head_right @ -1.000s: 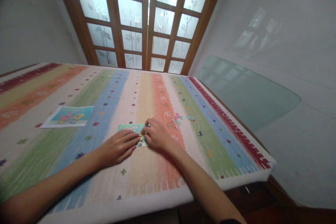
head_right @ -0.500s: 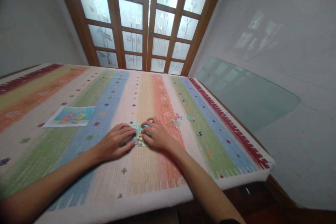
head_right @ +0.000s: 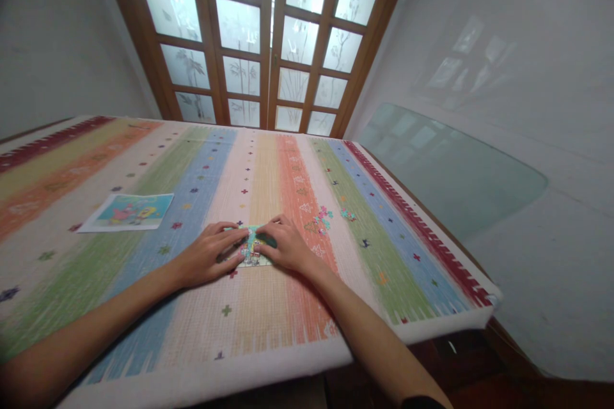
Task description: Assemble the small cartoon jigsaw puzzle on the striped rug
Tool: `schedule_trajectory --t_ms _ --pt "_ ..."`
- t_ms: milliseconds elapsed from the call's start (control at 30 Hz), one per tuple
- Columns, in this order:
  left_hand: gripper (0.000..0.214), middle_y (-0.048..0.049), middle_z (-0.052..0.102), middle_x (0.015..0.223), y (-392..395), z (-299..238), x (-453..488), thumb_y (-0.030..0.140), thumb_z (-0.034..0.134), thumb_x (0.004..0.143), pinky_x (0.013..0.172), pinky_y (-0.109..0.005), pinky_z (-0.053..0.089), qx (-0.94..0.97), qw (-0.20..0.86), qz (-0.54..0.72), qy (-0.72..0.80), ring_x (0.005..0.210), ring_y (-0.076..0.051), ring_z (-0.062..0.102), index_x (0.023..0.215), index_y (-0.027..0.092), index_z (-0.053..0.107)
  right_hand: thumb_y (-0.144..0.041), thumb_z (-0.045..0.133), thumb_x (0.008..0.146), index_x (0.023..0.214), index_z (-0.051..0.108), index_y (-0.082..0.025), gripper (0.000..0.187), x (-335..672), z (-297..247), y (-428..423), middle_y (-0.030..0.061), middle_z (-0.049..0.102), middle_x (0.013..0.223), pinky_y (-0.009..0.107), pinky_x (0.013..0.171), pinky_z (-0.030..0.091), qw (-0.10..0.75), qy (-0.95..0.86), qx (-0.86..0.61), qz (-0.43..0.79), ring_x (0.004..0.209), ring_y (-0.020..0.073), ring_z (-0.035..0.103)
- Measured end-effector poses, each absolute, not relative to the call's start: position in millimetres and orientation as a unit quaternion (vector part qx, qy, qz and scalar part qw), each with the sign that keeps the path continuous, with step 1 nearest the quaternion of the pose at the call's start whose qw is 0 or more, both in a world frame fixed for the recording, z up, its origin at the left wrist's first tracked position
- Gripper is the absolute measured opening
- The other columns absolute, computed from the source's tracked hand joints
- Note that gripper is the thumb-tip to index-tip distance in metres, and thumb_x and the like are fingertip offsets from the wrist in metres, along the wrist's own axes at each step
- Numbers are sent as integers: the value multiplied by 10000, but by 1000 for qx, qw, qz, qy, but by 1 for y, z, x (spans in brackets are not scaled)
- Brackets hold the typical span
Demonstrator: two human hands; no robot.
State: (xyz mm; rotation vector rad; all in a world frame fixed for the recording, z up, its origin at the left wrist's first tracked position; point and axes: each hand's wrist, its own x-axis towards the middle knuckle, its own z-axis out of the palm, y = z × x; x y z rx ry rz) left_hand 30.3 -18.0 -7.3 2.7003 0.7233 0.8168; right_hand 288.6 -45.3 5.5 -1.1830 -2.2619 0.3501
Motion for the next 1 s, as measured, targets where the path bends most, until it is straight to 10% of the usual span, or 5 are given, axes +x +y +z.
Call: schedule_trajectory --t_ms 1000 --pt "393 -107 716 1206 -15 -7 30 389 618 949 1015 -482 451 908 150 266 287 1202 -320 579 1304 220 629 -298 634 801 878 814 -185 226 477 14 -44 107 727 833 403 852 475 254 -629 -734 -26 816 264 639"
